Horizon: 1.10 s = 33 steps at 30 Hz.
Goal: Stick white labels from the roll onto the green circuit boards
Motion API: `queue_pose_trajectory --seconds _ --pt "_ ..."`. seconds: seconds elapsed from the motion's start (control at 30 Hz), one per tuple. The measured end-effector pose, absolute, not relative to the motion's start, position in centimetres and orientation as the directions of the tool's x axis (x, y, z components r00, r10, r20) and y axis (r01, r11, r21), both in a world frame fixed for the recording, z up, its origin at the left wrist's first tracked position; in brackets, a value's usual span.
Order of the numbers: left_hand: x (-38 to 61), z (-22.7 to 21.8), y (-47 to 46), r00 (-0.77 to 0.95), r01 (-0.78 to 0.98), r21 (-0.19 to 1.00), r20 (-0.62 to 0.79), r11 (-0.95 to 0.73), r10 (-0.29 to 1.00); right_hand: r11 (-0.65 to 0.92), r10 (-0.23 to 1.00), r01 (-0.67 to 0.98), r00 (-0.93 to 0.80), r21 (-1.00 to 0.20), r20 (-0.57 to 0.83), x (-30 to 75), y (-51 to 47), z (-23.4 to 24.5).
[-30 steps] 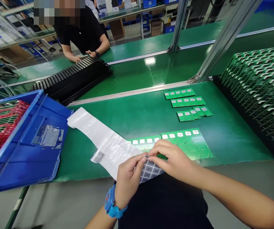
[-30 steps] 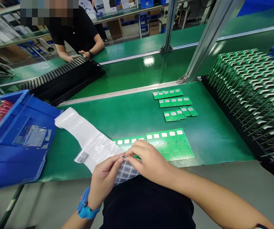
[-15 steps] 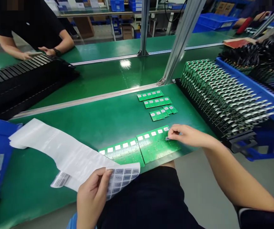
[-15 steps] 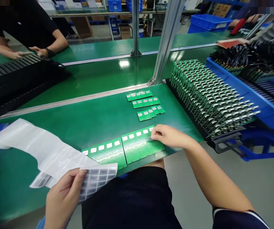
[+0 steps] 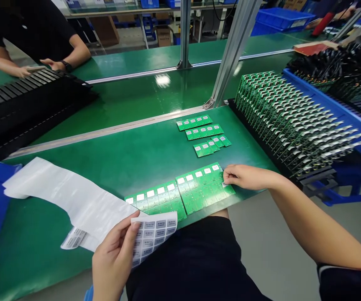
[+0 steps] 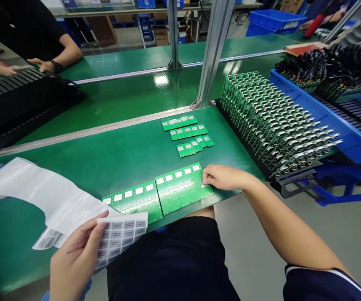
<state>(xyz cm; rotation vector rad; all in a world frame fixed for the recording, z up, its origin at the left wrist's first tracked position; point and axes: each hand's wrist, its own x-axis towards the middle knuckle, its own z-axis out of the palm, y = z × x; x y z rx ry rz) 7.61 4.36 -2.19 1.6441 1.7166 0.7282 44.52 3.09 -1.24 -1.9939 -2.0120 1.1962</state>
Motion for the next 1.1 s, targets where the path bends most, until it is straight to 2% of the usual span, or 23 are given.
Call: queue_pose_trajectory --seconds 0.13,0.3,0.37,0.47,0.5,0.57,0.67,0.8,0.93,1.03,1.1 --pt "7.7 -2.3 4.2 -0.02 0.61 0.788 -0.094 0.087 0.995 -0.113 0.898 0.856 -0.129 -0.505 -0.42 44.0 2.5 -1.5" --pt "8.3 -1.2 4.0 -0.036 0.493 0.867 -0.066 0.075 0.997 -0.019 0.987 0.97 -0.02 -0.241 -0.158 42.2 1.4 -0.9" --pt "8.4 -0.8 3.9 0.003 0.519 0.854 -0.045 0.037 0.999 0.007 0.987 0.95 -0.057 -0.311 -0.152 41.8 1.4 -0.4" --pt "8.3 -0.7 3.7 0.071 0.473 0.879 -0.103 0.058 0.992 0.038 0.943 0.806 -0.225 -0.591 -0.246 41.5 1.8 -0.2" --pt "8.1 -0.8 3.7 0.093 0.44 0.895 -0.128 0.075 0.987 0.028 0.929 0.759 -0.26 -0.651 -0.263 41.5 2.0 -0.3" --pt "7.9 -1.1 3.7 0.136 0.39 0.915 -0.17 0.105 0.976 0.01 0.921 0.717 -0.277 -0.697 -0.272 41.4 2.2 -0.7" --pt "7.9 -1.5 3.7 0.147 0.362 0.921 -0.208 0.143 0.967 0.015 0.929 0.722 -0.265 -0.692 -0.257 41.2 2.3 -1.4" --pt "8.5 -1.2 3.8 0.115 0.31 0.94 -0.186 0.142 0.976 0.034 0.94 0.752 -0.247 -0.658 -0.234 40.7 2.1 -1.8" --pt "8.8 -0.9 3.9 0.087 0.365 0.914 -0.225 0.18 0.97 0.104 0.963 0.862 -0.213 -0.496 -0.167 39.7 0.9 -1.9" --pt "8.6 -1.1 4.1 0.174 0.42 0.905 -0.161 0.075 0.972 0.145 0.985 0.927 -0.167 -0.345 -0.034 38.3 -0.1 -1.9" --pt "8.4 -1.4 4.2 0.239 0.415 0.909 -0.128 0.018 0.962 0.147 0.988 0.913 -0.122 -0.379 0.09 36.9 -0.2 -1.8"
